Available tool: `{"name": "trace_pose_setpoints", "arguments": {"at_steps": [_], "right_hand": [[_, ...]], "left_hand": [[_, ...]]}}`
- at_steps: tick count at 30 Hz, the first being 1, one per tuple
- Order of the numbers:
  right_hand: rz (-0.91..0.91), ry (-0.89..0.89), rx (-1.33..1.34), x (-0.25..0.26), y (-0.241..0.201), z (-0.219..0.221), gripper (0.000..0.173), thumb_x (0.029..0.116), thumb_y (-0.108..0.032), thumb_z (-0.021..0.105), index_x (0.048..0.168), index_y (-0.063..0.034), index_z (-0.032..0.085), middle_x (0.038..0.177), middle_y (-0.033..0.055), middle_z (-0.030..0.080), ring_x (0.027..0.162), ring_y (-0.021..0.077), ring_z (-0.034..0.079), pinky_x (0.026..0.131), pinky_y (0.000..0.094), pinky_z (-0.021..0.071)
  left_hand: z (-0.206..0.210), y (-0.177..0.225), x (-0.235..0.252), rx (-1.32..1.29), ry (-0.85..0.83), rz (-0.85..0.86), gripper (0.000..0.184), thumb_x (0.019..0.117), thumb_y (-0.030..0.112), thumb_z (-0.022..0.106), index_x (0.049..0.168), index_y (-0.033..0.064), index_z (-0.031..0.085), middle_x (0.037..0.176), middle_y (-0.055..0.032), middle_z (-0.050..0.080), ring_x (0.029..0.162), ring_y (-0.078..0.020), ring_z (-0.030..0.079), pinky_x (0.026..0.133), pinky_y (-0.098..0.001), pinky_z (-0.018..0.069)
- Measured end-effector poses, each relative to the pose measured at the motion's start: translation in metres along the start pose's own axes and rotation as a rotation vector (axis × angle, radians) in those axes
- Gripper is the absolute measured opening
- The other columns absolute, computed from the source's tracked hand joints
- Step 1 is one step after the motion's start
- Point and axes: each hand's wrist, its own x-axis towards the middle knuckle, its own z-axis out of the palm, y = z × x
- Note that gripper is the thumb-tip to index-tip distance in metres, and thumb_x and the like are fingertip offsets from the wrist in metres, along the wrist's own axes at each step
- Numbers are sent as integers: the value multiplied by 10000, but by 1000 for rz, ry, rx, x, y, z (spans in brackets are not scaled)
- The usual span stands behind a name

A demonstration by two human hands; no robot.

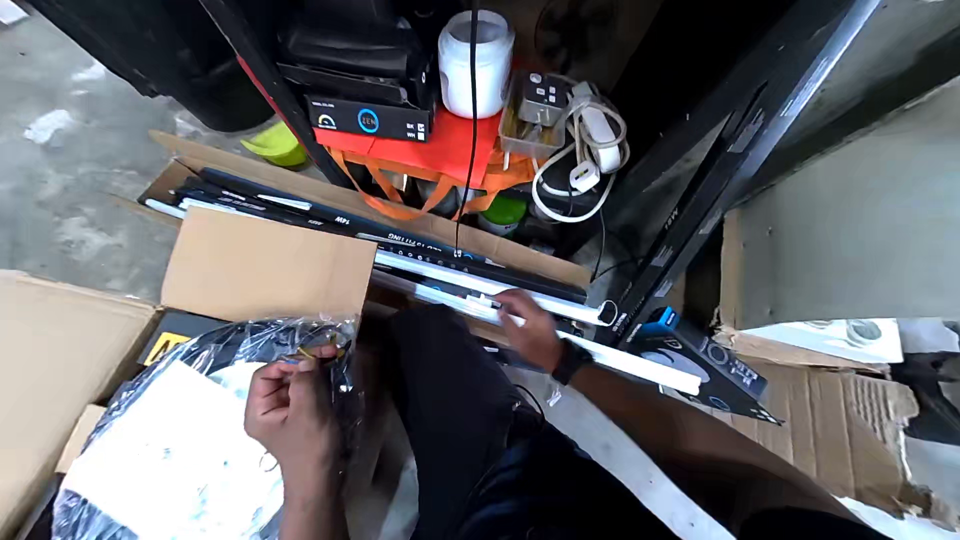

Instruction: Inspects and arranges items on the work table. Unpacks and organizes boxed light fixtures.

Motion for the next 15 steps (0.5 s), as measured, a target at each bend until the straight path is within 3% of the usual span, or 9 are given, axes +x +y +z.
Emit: {"name": "trace_pose_setpoints", "arguments": {"at_steps": [3, 5, 8, 9, 11, 13, 15], "right_hand": [[365, 38, -257, -1, 71, -65, 326, 1023, -160, 543, 1286, -7, 662, 1290, 216, 642, 1178, 324, 644, 1024, 489, 527], [513, -18, -396, -1, 99, -94, 353, 1034, -202, 536, 1327, -32, 636, 1352, 206, 608, 1236, 346, 608, 1051, 541, 493], [347, -263, -627, 4, 123, -99, 416, 996, -263, 611, 1373, -90, 631, 1386, 169, 611, 1310, 342, 568, 1077, 560, 467], [313, -386, -690, 11, 124, -94, 508, 965, -294, 651, 1435, -113, 581, 1430, 162, 584, 1357, 346, 525, 1112, 562, 427], [325, -580, -803, 30, 126, -80, 770, 851, -365, 762, 1524, -130, 472, 1474, 169, 542, 1384, 376, 476, 1127, 590, 372], [333, -655, -880, 39, 135, -67, 987, 708, -384, 865, 1549, -123, 418, 1455, 210, 529, 1349, 417, 481, 1098, 616, 369], [332, -678, -918, 43, 139, -63, 1112, 644, -406, 893, 1576, -118, 361, 1441, 226, 521, 1338, 428, 474, 1099, 606, 358]], "left_hand": [[-4, -5, -3, -28, -13, -13, 140, 980, 13, 484, 967, 122, 571, 897, 21, 743, 845, -138, 726, 831, -333, 612], [-6, -7, -5, -29, -53, -10, 146, 975, 25, 489, 964, 136, 583, 886, 28, 742, 831, -126, 722, 816, -313, 608], [-7, -10, -6, 4, -197, 12, 145, 978, 109, 532, 971, 169, 664, 919, 42, 745, 874, -123, 718, 847, -309, 598], [-6, -9, -6, 29, -250, 20, 150, 980, 129, 537, 972, 175, 679, 941, 40, 745, 903, -129, 716, 866, -315, 594], [-1, -7, -2, 75, -340, 30, 144, 969, 167, 562, 982, 176, 705, 987, 29, 742, 951, -148, 707, 888, -329, 586], [7, 1, 3, 148, -411, 36, 123, 955, 230, 619, 1024, 188, 711, 1055, 35, 734, 1019, -151, 695, 915, -332, 580], [19, 13, 6, 298, -473, 81, 292, 947, 377, 688, 1150, 167, 691, 1187, 7, 707, 1141, -159, 659, 985, -355, 555]]}}
